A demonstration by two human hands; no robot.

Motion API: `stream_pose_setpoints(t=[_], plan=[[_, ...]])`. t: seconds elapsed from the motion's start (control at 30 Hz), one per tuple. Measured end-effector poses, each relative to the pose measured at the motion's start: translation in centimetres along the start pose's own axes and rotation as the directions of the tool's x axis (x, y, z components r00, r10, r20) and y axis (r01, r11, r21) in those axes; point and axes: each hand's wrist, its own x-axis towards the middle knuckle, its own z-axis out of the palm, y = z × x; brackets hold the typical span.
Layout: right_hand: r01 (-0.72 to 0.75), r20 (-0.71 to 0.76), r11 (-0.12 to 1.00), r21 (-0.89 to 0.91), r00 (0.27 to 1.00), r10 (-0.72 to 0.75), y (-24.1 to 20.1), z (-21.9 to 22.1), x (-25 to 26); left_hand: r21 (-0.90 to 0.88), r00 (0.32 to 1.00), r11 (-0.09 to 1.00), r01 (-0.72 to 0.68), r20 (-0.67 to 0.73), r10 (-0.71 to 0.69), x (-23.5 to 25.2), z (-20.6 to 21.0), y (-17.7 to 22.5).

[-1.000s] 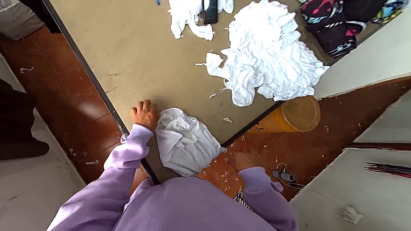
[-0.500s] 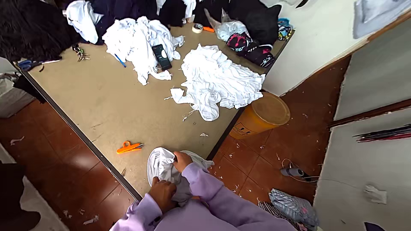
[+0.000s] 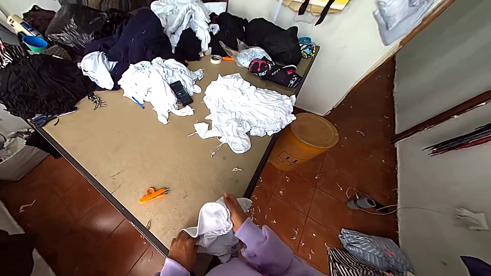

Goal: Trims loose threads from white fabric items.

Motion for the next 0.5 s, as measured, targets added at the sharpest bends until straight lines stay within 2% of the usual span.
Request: stream_pose_setpoints(t=[0.03, 0.07, 0.13, 0.17, 0.23, 0.3, 0.37, 0.4, 0.43, 0.5], plan=[[0.095, 0.095, 0.963, -0.252, 0.993, -0.073, 0.3, -1.3, -0.1, -0.004, 0.99, 1.0, -0.011, -0.14, 0.01, 0.0, 0.2, -0.5], [0.165, 0.176, 0.867, -0.471, 0.98, -0.091, 0.4, -2.4, -0.4, 0.008, 0.969, 1.0, -0.003, -0.248, 0.005, 0.0, 0.0, -0.8], [0.159, 0.26, 0.612, -0.774, 0.963, 0.078, -0.1, -3.3, -1.6, 0.037, 0.947, 0.998, 0.052, -0.319, -0.038, 0.0, -1.5, -0.4], [0.15, 0.266, 0.51, -0.847, 0.95, 0.163, -0.1, -3.5, -2.1, 0.056, 0.945, 0.996, 0.071, -0.322, -0.05, -0.1, -2.2, 0.2], [0.138, 0.24, 0.428, -0.893, 0.951, 0.194, 0.9, -4.2, -2.8, 0.09, 0.933, 0.995, 0.052, -0.361, -0.016, -0.5, -3.1, 1.6], [0.116, 0.222, 0.447, -0.887, 0.956, 0.191, 1.5, -5.3, -3.1, 0.106, 0.929, 0.994, 0.012, -0.369, 0.028, -0.8, -3.6, 3.1], [0.132, 0.26, 0.562, -0.817, 0.953, 0.155, 2.1, -6.8, -3.6, 0.032, 0.981, 0.999, 0.023, -0.191, -0.016, -1.2, -4.6, 4.9], [0.151, 0.284, 0.632, -0.76, 0.952, 0.114, 2.7, -7.7, -3.8, -0.066, 0.99, 0.998, -0.015, -0.141, 0.006, -1.2, -4.7, 5.3], [0.169, 0.304, 0.692, -0.701, 0.95, 0.076, 3.3, -8.6, -3.9, -0.217, 0.978, 0.968, -0.129, -0.192, 0.087, -1.2, -4.2, 5.4], [0.193, 0.324, 0.79, -0.582, 0.946, 0.008, 4.4, -10.4, -4.2, -0.481, 0.888, 0.76, -0.437, -0.365, 0.279, -0.8, -2.6, 5.4]])
